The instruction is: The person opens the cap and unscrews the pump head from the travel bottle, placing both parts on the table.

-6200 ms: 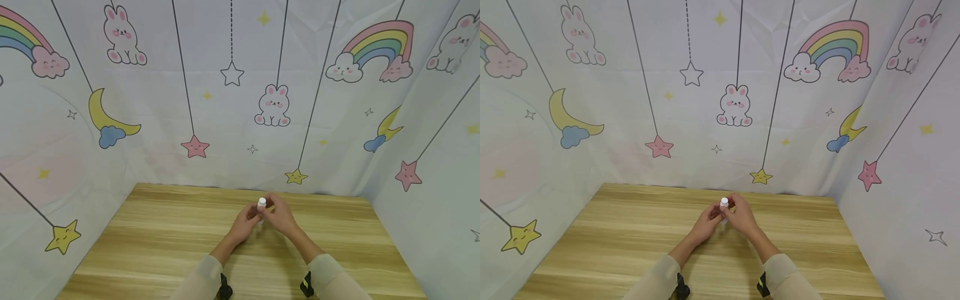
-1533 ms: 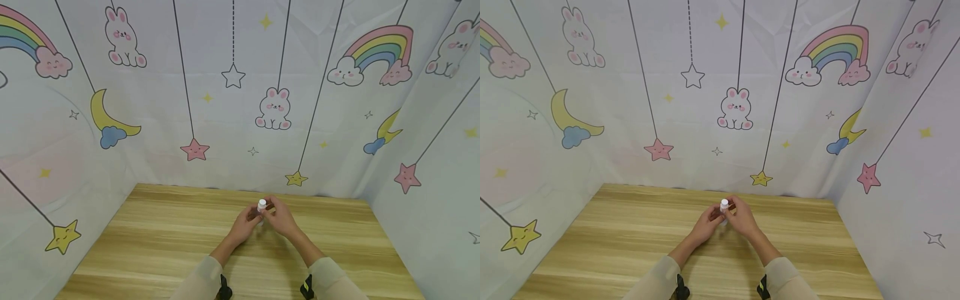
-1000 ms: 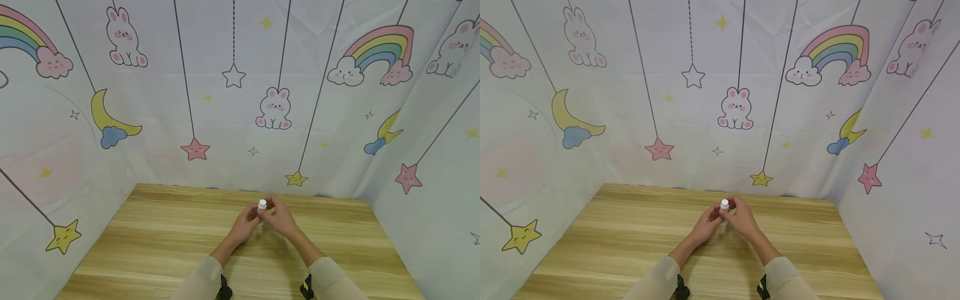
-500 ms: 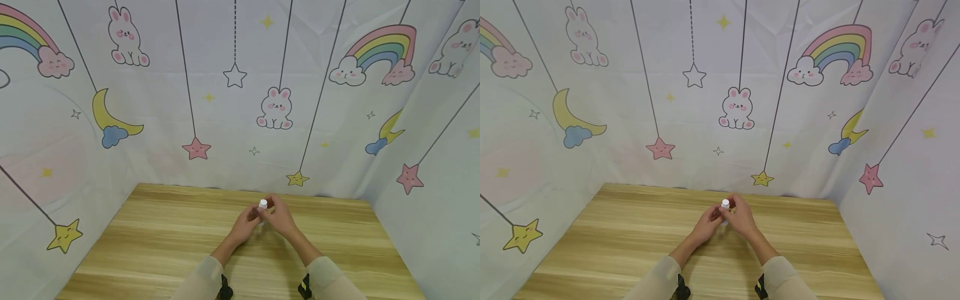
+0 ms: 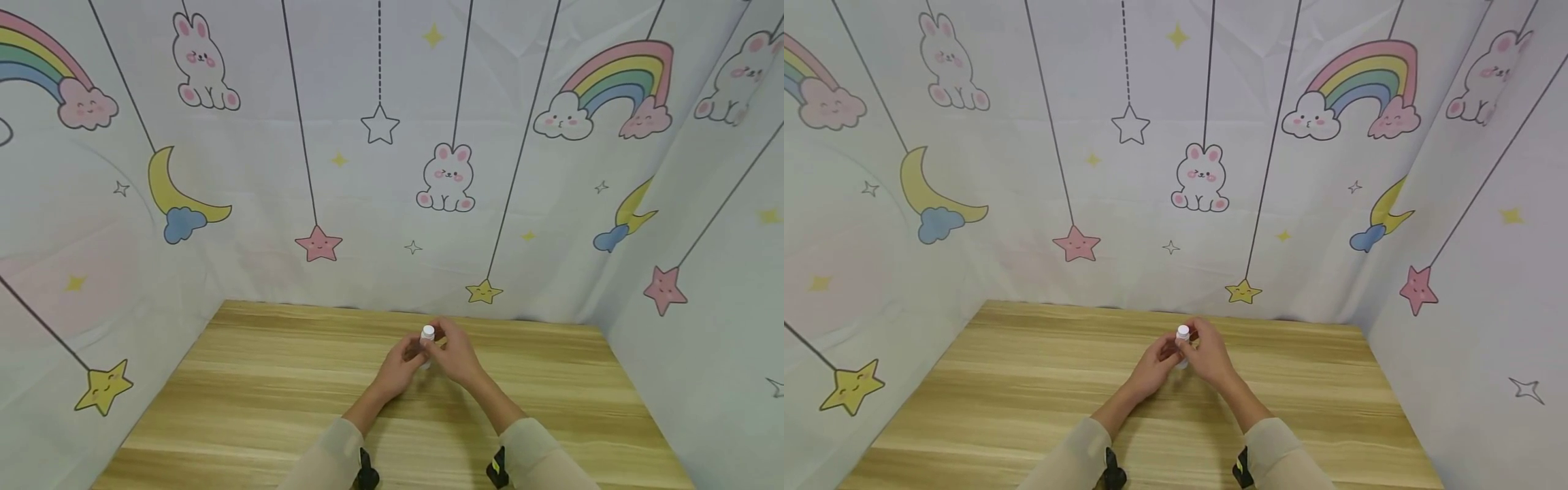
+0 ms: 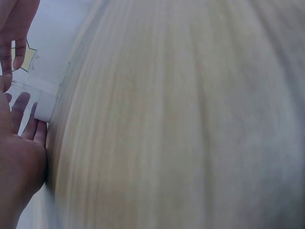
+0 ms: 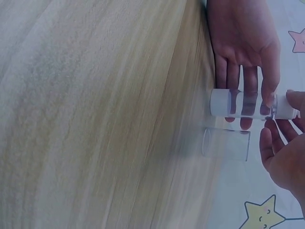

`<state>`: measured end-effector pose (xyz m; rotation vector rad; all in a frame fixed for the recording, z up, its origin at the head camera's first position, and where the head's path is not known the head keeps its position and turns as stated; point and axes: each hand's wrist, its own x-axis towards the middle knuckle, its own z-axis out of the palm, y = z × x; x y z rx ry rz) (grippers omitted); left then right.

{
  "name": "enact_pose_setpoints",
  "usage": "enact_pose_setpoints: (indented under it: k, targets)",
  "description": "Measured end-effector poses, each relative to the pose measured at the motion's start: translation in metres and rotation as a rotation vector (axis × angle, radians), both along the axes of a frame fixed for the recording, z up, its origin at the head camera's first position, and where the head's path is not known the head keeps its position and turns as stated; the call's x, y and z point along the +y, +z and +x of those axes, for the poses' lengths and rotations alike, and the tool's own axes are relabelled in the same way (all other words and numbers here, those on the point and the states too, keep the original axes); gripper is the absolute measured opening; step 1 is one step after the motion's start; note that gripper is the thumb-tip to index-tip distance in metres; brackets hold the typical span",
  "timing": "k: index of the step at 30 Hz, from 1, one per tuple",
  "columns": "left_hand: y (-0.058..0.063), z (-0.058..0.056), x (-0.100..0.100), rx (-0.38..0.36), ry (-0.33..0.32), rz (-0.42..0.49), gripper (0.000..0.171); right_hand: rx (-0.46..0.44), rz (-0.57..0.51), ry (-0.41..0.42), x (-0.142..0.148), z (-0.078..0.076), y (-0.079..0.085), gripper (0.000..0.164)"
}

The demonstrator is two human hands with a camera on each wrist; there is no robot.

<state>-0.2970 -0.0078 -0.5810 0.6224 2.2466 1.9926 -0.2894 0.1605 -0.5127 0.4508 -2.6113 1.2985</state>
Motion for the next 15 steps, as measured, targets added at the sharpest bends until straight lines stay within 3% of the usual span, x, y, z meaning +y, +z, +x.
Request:
enact_pose_setpoints:
  k: [15]
  targets:
    - [0.0001,0.0019,-0.0007,-0.009,-0.008,0.007,0.035,-0.017,0.009,0.023,-0.0003,0.0019,0.0033,0.017]
